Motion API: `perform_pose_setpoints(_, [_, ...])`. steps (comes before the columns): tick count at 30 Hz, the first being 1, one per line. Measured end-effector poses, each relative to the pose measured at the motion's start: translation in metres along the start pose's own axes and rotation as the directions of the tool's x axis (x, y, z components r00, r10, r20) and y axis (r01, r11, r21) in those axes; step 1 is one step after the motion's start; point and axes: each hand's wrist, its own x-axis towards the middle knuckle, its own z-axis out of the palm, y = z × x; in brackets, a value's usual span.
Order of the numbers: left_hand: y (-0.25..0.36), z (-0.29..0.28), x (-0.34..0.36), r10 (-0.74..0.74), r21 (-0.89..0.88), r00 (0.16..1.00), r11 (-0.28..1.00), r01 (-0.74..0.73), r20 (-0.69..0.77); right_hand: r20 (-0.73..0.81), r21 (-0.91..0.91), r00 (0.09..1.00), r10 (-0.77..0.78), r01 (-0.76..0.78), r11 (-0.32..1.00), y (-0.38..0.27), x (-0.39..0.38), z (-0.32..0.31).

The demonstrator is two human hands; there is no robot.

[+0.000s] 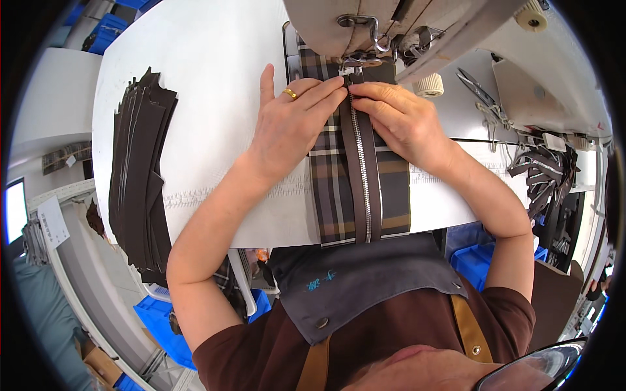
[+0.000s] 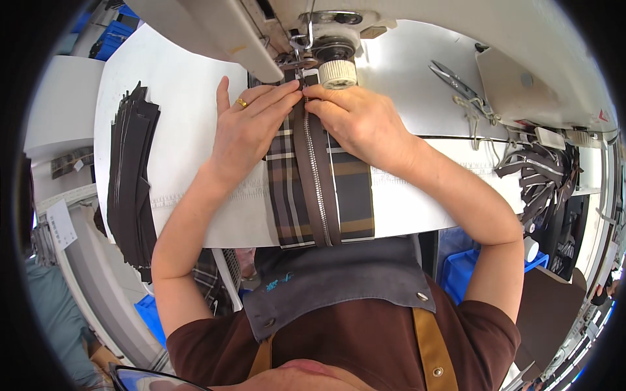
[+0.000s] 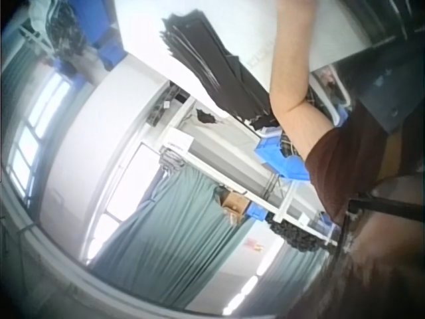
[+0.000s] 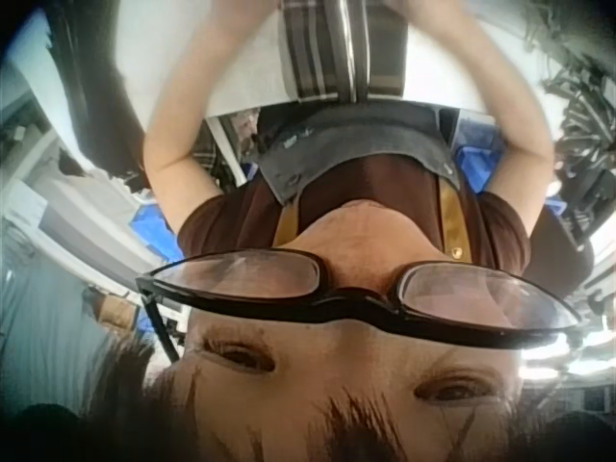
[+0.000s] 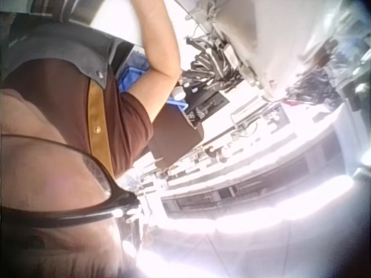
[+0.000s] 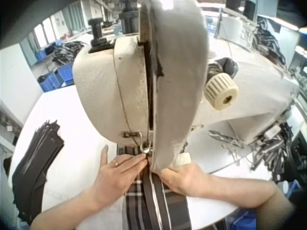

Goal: The person sews zippers onto plaid fabric pieces using a sewing machine. They repeatedly align the zipper with the fabric, stitch along the zipper teeth, trim excess thread, and place finished pieces into a blue bin. The process is repeated for multiple fabric pieces throughout the video.

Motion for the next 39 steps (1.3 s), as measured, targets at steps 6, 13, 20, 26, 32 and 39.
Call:
perform_pose_setpoints(6, [0.001,0.001,0.0,-0.015,-0.023,1.0,1.0,0.015,-0.002,-0.021,-0.126,0.999,-0.03,0.027,0.992,0.001,-0.001,0.001])
perform_pose_setpoints(13, [0.001,0.002,0.0,-0.021,-0.023,1.0,1.0,0.021,-0.018,-0.027,-0.146,0.999,-0.032,0.028,0.989,0.003,0.0,0.003])
perform_pose_setpoints(20, [0.001,0.001,0.0,-0.015,-0.017,1.0,1.0,0.015,-0.019,-0.021,-0.155,1.0,-0.021,0.018,0.988,0.002,0.0,0.003])
perform_pose_setpoints(26, [0.003,0.001,0.003,-0.016,0.025,1.0,1.0,0.017,-0.014,0.025,-0.128,0.999,-0.022,0.025,0.991,0.004,0.0,0.001])
perform_pose_setpoints(32, [0.005,0.003,0.002,-0.027,-0.021,1.0,0.999,0.027,-0.008,0.093,-0.173,0.993,0.073,-0.056,0.983,-0.005,0.004,-0.003])
perform_pose_setpoints(39, [0.011,-0.019,-0.007,-0.09,0.054,0.992,0.995,0.086,0.084,0.097,-0.284,0.995,-0.001,0.029,0.958,-0.005,0.005,-0.004])
